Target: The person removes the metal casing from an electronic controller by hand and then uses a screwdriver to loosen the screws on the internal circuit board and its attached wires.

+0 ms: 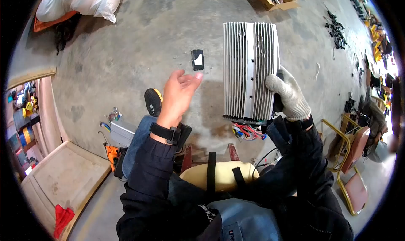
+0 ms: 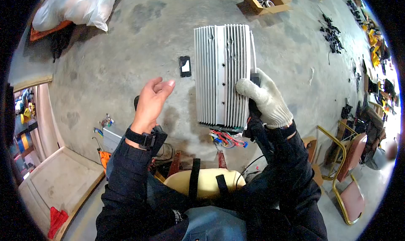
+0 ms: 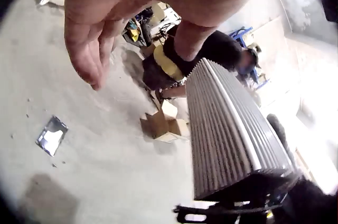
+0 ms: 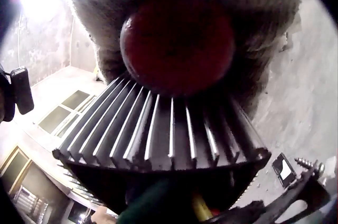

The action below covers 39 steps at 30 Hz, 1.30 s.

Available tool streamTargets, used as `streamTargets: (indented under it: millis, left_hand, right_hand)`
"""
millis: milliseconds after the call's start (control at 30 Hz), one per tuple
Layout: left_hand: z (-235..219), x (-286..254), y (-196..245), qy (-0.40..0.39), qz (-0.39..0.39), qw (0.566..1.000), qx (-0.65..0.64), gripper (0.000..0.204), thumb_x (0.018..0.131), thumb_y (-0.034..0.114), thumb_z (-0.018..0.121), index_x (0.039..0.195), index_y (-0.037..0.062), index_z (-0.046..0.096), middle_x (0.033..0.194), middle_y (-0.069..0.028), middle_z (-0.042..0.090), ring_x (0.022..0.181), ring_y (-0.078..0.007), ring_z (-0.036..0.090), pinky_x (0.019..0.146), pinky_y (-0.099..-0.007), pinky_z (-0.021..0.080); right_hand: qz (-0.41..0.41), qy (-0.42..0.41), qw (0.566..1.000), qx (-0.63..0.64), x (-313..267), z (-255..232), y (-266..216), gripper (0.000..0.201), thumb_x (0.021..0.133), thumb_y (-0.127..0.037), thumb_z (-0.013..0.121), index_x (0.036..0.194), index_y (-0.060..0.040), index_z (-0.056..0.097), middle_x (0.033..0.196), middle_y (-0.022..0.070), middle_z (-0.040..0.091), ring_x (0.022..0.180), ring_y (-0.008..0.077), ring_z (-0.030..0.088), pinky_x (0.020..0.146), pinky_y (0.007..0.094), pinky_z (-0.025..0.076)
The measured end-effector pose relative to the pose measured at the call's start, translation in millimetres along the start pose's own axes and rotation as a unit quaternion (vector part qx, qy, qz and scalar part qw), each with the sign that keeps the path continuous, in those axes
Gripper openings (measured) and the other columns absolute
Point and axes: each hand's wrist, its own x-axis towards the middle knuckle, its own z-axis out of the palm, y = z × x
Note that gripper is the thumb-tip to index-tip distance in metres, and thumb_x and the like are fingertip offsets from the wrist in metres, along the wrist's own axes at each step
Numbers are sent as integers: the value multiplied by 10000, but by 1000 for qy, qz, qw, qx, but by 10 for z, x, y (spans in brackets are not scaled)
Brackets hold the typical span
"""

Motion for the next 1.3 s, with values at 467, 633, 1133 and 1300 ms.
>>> streamTargets:
  millis: [467, 633, 1133, 1300]
  left_hand:
    - [-40, -355, 54, -298, -37, 884, -358, 866, 860, 513, 799, 1467, -4, 461, 1347, -91, 637, 1261, -209, 577, 1094, -362, 431]
    - [-63, -409, 34, -237, -86, 874, -415, 539, 938, 237, 754, 1366, -29, 563, 1273, -121, 672, 1137, -203, 647, 1022, -355, 495]
    - [-510, -46, 8, -3, -59, 847, -529, 528, 978, 392, 700, 1362, 55, 568, 1331, -65, 639, 1205, -225, 614, 1054, -406, 490]
    - [-542, -40, 0, 25, -69, 846, -528, 451, 1001, 368, 672, 1333, 71, 603, 1313, -67, 668, 1155, -238, 652, 1013, -428, 528]
  right_hand:
    - [0, -138, 990, -7, 74, 473, -108, 945, 792, -518, 835, 1380, 135, 486, 1219, 202, 646, 1138, 249, 627, 1005, 359, 505]
    - [29, -96, 995, -14, 194, 529, 68, 935, 885, -659, 700, 1352, 134, 531, 1146, 216, 676, 948, 217, 696, 794, 308, 592]
    - [-1, 33, 988, -148, 232, 452, -54, 382, 915, -301, 737, 1001, 60, 649, 753, 75, 676, 668, 112, 655, 613, 257, 536]
    - [-10, -27, 987, -158, 175, 559, -58, 350, 930, -263, 721, 1077, 49, 666, 758, 45, 666, 651, 78, 631, 587, 235, 525]
